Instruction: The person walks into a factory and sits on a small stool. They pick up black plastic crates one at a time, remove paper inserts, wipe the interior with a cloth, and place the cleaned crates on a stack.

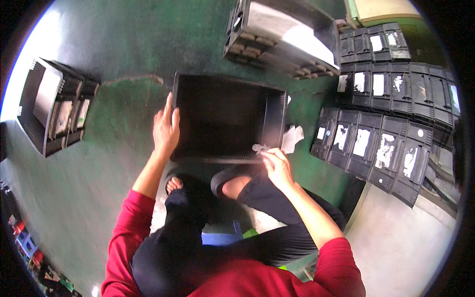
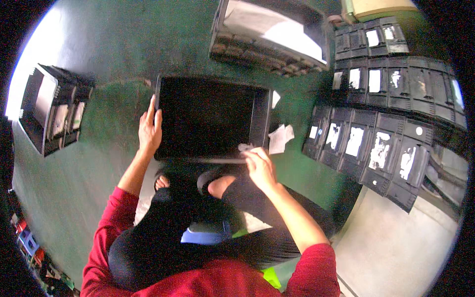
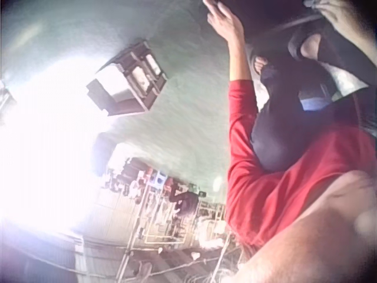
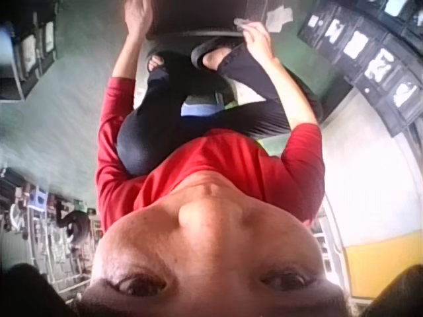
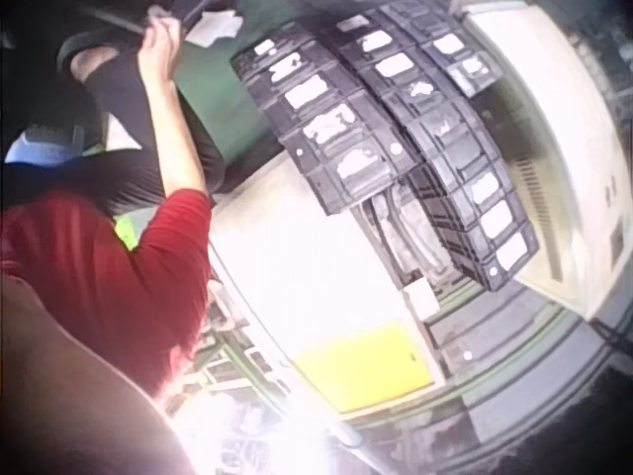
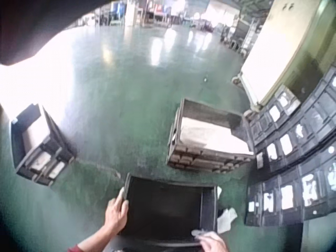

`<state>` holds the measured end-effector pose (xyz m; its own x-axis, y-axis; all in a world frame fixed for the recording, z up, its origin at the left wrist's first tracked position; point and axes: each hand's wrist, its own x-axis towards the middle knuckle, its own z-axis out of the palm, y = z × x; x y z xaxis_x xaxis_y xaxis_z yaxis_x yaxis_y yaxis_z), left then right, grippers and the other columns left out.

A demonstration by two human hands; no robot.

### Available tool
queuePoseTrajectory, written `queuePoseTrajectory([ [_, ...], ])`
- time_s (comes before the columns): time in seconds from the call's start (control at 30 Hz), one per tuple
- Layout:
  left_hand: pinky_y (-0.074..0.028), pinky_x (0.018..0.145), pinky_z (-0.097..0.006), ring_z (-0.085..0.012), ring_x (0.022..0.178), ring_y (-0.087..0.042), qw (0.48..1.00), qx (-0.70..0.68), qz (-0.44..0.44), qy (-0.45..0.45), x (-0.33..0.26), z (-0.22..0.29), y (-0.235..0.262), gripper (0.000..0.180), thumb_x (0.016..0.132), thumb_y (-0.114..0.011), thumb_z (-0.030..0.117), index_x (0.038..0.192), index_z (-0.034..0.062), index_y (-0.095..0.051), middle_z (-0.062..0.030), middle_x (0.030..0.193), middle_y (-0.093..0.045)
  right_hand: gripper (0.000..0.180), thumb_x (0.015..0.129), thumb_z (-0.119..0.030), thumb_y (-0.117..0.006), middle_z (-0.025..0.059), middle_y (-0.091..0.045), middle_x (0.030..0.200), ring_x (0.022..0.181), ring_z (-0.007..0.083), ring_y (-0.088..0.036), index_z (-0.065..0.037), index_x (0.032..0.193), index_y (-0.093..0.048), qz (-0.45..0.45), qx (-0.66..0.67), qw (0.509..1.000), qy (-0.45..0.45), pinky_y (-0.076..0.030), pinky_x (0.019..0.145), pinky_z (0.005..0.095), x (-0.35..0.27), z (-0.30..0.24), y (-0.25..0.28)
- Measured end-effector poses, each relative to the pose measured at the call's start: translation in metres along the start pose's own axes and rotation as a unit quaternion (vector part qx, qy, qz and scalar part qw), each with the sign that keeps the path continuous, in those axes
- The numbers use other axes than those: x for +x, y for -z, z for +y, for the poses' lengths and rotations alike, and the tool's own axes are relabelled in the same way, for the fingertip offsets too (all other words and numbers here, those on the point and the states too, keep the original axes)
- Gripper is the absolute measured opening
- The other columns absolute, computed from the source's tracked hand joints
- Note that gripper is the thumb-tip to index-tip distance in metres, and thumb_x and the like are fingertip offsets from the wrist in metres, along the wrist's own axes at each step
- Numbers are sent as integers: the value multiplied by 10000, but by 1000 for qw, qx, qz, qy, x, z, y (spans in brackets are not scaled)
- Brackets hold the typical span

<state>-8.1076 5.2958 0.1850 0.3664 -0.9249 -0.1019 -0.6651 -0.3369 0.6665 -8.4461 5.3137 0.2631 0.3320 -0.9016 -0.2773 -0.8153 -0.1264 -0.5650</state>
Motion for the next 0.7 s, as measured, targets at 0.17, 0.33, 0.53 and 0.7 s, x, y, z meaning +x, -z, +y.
queuePoseTrajectory([
  [0.17,-309,1001,-423,-315,1163,-412,962,-261,-3,-79,-13,47,23,555,956,-409,286,1444,86,-236,-175,1357,-328,368,853,-205,-651,93,-552,1227,1103,226,-563,-45,1173,-563,-81,134,964,213,-472,875,329,72,-96,51],
  [0.33,-452,531,-254,-142,611,-540,731,-609,-285,114,-15,71,47,420,967,-405,387,1206,52,-488,-48,787,-563,489,771,-37,-567,126,-442,1337,1236,308,-431,-87,1252,-493,312,-256,907,116,-378,1020,431,202,-34,157],
  [0.53,-442,527,-253,-128,595,-532,697,-640,-285,151,-19,53,58,351,965,-425,346,1035,24,-546,-47,739,-556,267,809,-99,-587,72,-612,1109,1149,193,-519,-66,1072,-621,181,-250,951,29,-409,953,377,216,18,216],
  [0.7,-455,542,-254,-138,606,-547,645,-696,-249,194,-23,45,66,347,964,-440,333,996,7,-554,-49,758,-555,248,880,-124,-570,41,-621,1040,995,140,-591,-9,1101,-563,125,268,952,80,-486,821,295,150,6,267],
])
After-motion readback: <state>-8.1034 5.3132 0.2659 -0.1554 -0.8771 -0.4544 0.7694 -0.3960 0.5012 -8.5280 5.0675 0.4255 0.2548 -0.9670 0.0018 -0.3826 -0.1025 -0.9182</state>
